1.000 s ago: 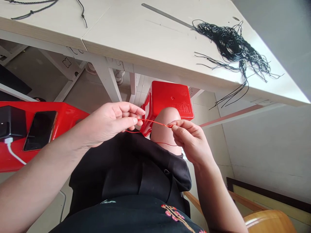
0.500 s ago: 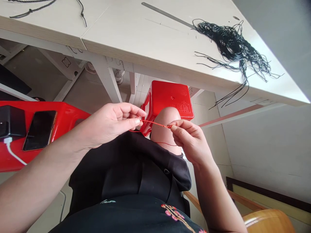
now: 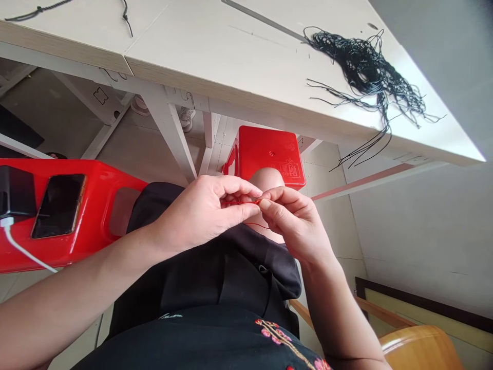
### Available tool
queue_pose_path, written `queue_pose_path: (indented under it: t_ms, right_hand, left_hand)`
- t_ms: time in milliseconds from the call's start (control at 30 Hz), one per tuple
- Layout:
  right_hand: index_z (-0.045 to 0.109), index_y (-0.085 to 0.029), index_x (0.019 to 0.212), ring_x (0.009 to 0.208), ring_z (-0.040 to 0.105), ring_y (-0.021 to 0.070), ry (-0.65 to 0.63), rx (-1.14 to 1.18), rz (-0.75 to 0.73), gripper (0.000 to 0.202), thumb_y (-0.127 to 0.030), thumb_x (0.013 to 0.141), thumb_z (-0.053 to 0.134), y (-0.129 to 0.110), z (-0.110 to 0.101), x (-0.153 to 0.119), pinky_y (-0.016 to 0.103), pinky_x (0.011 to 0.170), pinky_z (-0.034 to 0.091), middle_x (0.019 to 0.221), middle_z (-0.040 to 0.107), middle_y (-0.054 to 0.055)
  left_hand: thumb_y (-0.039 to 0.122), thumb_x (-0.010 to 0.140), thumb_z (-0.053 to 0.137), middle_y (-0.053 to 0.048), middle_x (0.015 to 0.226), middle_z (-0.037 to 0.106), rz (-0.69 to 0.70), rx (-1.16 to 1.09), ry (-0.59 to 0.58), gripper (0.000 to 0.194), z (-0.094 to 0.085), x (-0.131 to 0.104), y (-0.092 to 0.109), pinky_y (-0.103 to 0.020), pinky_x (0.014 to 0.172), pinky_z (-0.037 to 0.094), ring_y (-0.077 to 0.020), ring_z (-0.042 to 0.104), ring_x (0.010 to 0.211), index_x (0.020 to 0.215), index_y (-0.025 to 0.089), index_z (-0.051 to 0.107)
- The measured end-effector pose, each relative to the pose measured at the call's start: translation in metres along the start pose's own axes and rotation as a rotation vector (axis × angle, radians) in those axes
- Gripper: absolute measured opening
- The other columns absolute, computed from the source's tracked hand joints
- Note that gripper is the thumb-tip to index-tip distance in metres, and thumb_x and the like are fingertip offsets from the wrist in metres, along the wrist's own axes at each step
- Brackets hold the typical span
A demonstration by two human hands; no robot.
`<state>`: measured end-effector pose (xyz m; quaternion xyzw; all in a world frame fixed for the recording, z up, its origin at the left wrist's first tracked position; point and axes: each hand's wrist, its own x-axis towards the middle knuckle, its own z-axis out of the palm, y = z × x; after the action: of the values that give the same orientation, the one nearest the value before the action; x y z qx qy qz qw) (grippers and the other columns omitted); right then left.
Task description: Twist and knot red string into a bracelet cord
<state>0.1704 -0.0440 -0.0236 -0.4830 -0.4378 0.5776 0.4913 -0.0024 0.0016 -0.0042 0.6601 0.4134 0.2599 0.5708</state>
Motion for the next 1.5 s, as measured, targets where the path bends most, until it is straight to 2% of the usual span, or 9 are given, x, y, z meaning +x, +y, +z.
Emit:
queue_pose_path:
  t_ms: [300,467,667,933,1033,1133,1267,1400,1500]
  right_hand:
    - [0.063,-0.018,0.07,0.05,0.04,0.0052,0.008,-0.001,-0.044,0.016,-0.027,0.083,0.067,0.0,0.005,0.0,0.02,0.049,0.035,0.057,0.052,-0.005]
    - [0.063,-0.018,0.071,0.051,0.041,0.0049,0.039,0.057,-0.028,0.016,-0.027,0.085,0.065,0.003,0.006,-0.001,0.019,0.048,0.035,0.057,0.051,-0.006]
    - [0.063,-0.018,0.07,0.051,0.042,0.0043,0.037,0.048,-0.07,0.016,-0.025,0.084,0.066,0.001,0.008,-0.002,0.018,0.05,0.037,0.059,0.054,-0.005]
    - [0.064,-0.017,0.068,0.053,0.051,0.0078,0.138,-0.257,-0.187,0.014,-0.024,0.081,0.066,0.0,0.016,-0.005,0.021,0.049,0.04,0.057,0.059,-0.003]
    - [0.066,-0.018,0.074,0.055,0.056,0.0092,0.189,-0.37,-0.301,0.009,-0.02,0.082,0.064,0.002,0.017,-0.006,0.022,0.05,0.045,0.065,0.066,-0.001]
    - [0.066,-0.02,0.084,0.067,0.063,0.012,0.259,-0.535,-0.549,0.008,-0.014,0.085,0.061,0.006,0.014,-0.004,0.026,0.06,0.052,0.078,0.07,0.002]
    - [0.064,-0.021,0.088,0.073,0.063,0.0138,0.212,-0.836,-0.842,0.013,-0.008,0.085,0.061,0.012,0.009,0.001,0.031,0.07,0.054,0.084,0.071,0.003]
    - [0.059,-0.019,0.081,0.066,0.056,0.0141,0.226,-0.988,-0.968,0.014,-0.005,0.082,0.06,0.014,0.009,0.006,0.032,0.063,0.05,0.072,0.066,0.002]
    - [0.054,-0.019,0.074,0.062,0.051,0.0131,0.239,-0.95,-0.959,0.017,-0.004,0.08,0.058,0.014,0.012,0.006,0.03,0.06,0.046,0.066,0.062,0.001]
  left_hand:
    - [0.02,0.083,0.057,0.001,0.082,0.07,0.093,0.129,0.102,0.011,0.004,-0.001,0.003,-0.023,0.066,0.053,-0.0127,0.065,0.072,0.086,0.021,0.067]
    - [0.015,0.078,0.06,0.001,0.076,0.061,0.263,0.111,0.171,0.007,0.004,-0.003,-0.005,-0.022,0.059,0.051,-0.0106,0.06,0.064,0.083,0.02,0.059]
    - [0.015,0.077,0.061,-0.001,0.084,0.061,0.358,0.248,0.193,0.005,0.004,-0.003,-0.006,-0.021,0.056,0.05,-0.0094,0.059,0.063,0.074,0.017,0.063]
    - [0.01,0.073,0.059,-0.001,0.079,0.063,0.388,0.318,0.272,0.011,0.007,-0.001,-0.003,-0.022,0.055,0.049,-0.0113,0.061,0.067,0.065,0.018,0.062]
    - [0.007,0.071,0.057,-0.001,0.081,0.063,0.408,0.352,0.304,0.014,0.007,-0.001,-0.003,-0.022,0.054,0.047,-0.01,0.059,0.064,0.064,0.019,0.061]
    - [0.006,0.072,0.056,-0.001,0.081,0.062,0.406,0.38,0.297,0.014,0.007,-0.001,-0.003,-0.021,0.054,0.047,-0.0084,0.057,0.061,0.066,0.018,0.061]
    - [0.009,0.072,0.058,-0.001,0.079,0.063,0.36,0.4,0.261,0.011,0.005,-0.002,-0.002,-0.021,0.058,0.048,-0.0094,0.059,0.065,0.067,0.017,0.062]
    - [0.01,0.072,0.059,0.0,0.079,0.063,0.302,0.415,0.227,0.01,0.006,-0.002,-0.001,-0.021,0.06,0.047,-0.0105,0.061,0.069,0.066,0.017,0.063]
    - [0.011,0.071,0.058,0.0,0.081,0.064,0.264,0.36,0.202,0.009,0.006,-0.002,-0.002,-0.02,0.061,0.048,-0.0106,0.061,0.07,0.066,0.017,0.063]
